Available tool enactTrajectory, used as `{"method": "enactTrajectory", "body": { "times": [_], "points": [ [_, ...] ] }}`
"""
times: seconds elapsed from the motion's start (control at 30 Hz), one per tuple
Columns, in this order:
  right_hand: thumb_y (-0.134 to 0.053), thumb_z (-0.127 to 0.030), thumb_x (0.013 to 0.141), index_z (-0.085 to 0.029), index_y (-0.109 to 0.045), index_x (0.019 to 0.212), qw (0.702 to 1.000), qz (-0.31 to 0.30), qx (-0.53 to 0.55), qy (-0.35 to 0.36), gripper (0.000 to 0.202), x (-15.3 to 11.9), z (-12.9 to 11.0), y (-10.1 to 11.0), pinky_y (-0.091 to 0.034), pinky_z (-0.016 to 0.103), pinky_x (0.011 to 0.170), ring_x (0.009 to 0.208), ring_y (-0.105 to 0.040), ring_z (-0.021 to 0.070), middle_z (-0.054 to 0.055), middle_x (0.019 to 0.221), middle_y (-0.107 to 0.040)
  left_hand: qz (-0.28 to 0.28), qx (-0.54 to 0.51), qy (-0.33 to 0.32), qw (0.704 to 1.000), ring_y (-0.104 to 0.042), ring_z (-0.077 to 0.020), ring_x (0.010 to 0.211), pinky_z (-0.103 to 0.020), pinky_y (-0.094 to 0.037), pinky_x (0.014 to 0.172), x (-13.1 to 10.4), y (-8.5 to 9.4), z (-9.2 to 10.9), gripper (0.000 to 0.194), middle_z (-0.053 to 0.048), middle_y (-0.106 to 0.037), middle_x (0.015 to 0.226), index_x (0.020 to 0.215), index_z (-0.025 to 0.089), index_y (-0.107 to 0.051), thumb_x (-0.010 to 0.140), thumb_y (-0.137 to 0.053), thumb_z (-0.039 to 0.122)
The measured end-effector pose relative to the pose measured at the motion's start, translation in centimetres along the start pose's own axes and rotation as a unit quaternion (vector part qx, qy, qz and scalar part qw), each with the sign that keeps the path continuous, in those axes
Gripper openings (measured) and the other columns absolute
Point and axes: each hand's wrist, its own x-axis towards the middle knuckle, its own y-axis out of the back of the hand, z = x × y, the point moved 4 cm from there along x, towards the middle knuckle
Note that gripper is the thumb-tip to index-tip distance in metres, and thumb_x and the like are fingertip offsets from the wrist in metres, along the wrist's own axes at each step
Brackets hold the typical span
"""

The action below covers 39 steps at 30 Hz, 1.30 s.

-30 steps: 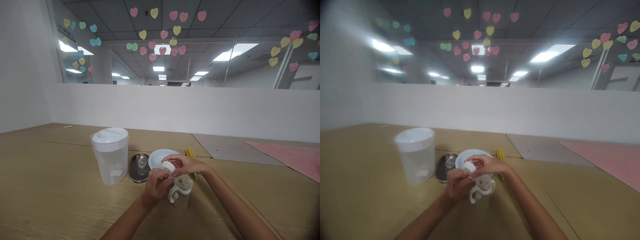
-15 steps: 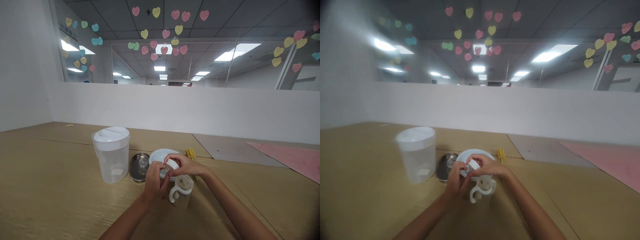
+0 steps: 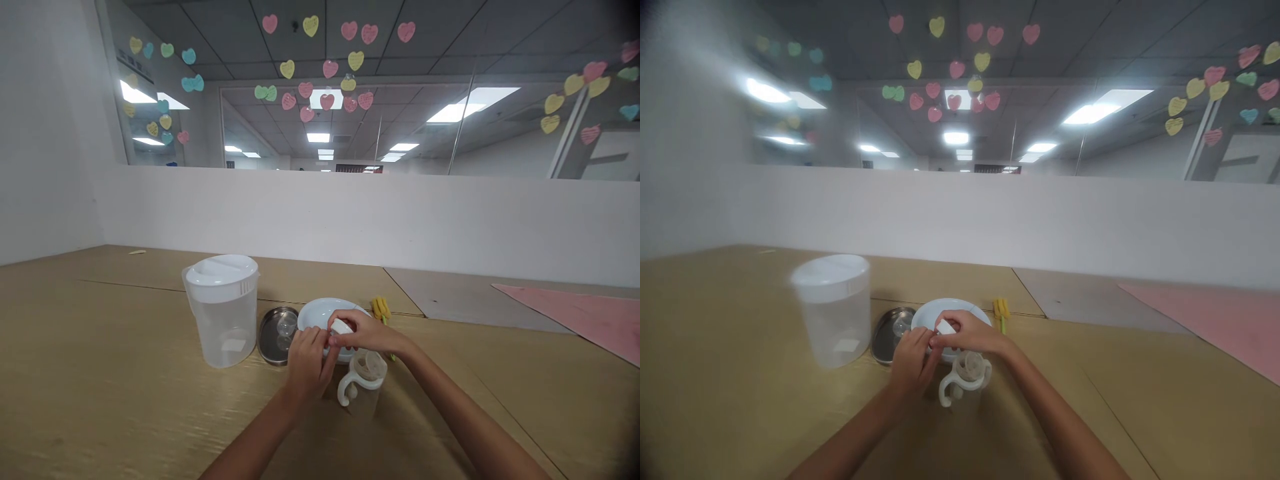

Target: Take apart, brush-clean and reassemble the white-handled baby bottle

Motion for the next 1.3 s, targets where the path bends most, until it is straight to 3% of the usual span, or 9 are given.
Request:
{"method": "enactTrajectory", "body": {
  "times": [0.1, 0.3, 0.6, 0.83, 0.97, 1.07, 1.17, 1.3],
  "points": [
    [-0.06, -0.047, 0.075, -0.02, -0.055, 0.089, 1.0, 0.009, -0.017, 0.016, 0.031, 0.0, -0.1, -0.1, -0.034, 0.02, 0.052, 0.061, -0.043, 0.0103, -0.004, 0.067, -0.043, 0.007, -0.012, -0.022, 1.0, -0.047, -0.0166, 0.067, -0.028, -0.029, 0.063, -0.1, -0.1, 0.2, 0.032, -0.003, -0.057, 0.07, 0.076, 0.016, -0.054, 0.093, -0.03, 0.027],
    [-0.057, -0.044, 0.077, -0.018, -0.057, 0.075, 0.983, 0.094, -0.143, 0.061, 0.026, 0.2, -0.6, 0.2, -0.023, 0.021, 0.052, 0.058, -0.03, 0.0086, -0.006, 0.059, -0.031, 0.041, -0.058, -0.045, 0.996, -0.045, -0.0142, 0.06, -0.027, -0.029, 0.061, 0.2, 0.5, 0.9, 0.038, -0.003, -0.055, 0.063, 0.067, 0.016, -0.052, 0.094, -0.027, 0.023],
    [-0.063, -0.039, 0.071, -0.017, -0.06, 0.07, 0.965, 0.168, -0.175, 0.095, 0.023, 0.2, -0.6, 1.2, -0.027, 0.022, 0.056, 0.061, -0.037, 0.0101, -0.003, 0.063, -0.041, 0.086, -0.086, -0.045, 0.992, -0.042, -0.0118, 0.056, -0.026, -0.027, 0.058, 0.7, 1.4, 2.0, 0.035, 0.0, -0.05, 0.056, 0.059, 0.016, -0.043, 0.092, -0.032, 0.02],
    [-0.062, -0.045, 0.072, -0.017, -0.061, 0.073, 0.969, 0.15, -0.164, 0.105, 0.028, 0.0, -0.6, 1.5, -0.027, 0.023, 0.057, 0.062, -0.037, 0.0105, -0.002, 0.065, -0.041, 0.107, -0.093, -0.085, 0.986, -0.039, -0.0118, 0.055, -0.026, -0.026, 0.058, 0.4, 1.6, 2.4, 0.033, 0.0, -0.046, 0.055, 0.059, 0.017, -0.04, 0.091, -0.033, 0.017],
    [-0.062, -0.047, 0.071, -0.016, -0.061, 0.075, 0.983, 0.111, -0.083, 0.121, 0.031, -0.7, -1.7, 1.4, -0.028, 0.023, 0.058, 0.063, -0.037, 0.0106, -0.002, 0.066, -0.044, 0.113, -0.116, -0.125, 0.979, -0.039, -0.0121, 0.057, -0.027, -0.027, 0.059, 0.4, 2.1, 2.5, 0.03, 0.0, -0.046, 0.056, 0.062, 0.016, -0.042, 0.09, -0.032, 0.016],
    [-0.063, -0.047, 0.07, -0.017, -0.06, 0.077, 0.984, 0.107, -0.088, 0.113, 0.031, -1.3, -3.0, 1.1, -0.028, 0.023, 0.058, 0.063, -0.036, 0.0107, -0.002, 0.066, -0.043, 0.113, -0.124, -0.146, 0.975, -0.039, -0.0124, 0.059, -0.028, -0.028, 0.059, 0.3, 2.3, 2.3, 0.03, -0.001, -0.047, 0.058, 0.063, 0.016, -0.044, 0.091, -0.032, 0.018],
    [-0.062, -0.044, 0.072, -0.018, -0.057, 0.078, 0.982, 0.111, -0.119, 0.092, 0.027, -1.8, -3.8, 1.0, -0.03, 0.023, 0.06, 0.066, -0.038, 0.011, -0.002, 0.069, -0.044, 0.093, -0.158, -0.088, 0.979, -0.04, -0.0119, 0.059, -0.027, -0.029, 0.058, 0.4, 2.2, 2.1, 0.034, -0.001, -0.046, 0.057, 0.061, 0.016, -0.043, 0.092, -0.033, 0.026],
    [-0.064, -0.044, 0.072, -0.021, -0.051, 0.088, 0.989, 0.112, -0.083, 0.049, 0.031, -2.1, -3.1, 1.5, -0.034, 0.022, 0.06, 0.069, -0.042, 0.0115, -0.003, 0.076, -0.047, 0.024, -0.289, 0.113, 0.95, -0.045, -0.0108, 0.061, -0.024, -0.035, 0.058, 0.1, 1.2, 1.7, 0.032, 0.0, -0.05, 0.065, 0.071, 0.017, -0.047, 0.092, -0.035, 0.037]
  ]
}}
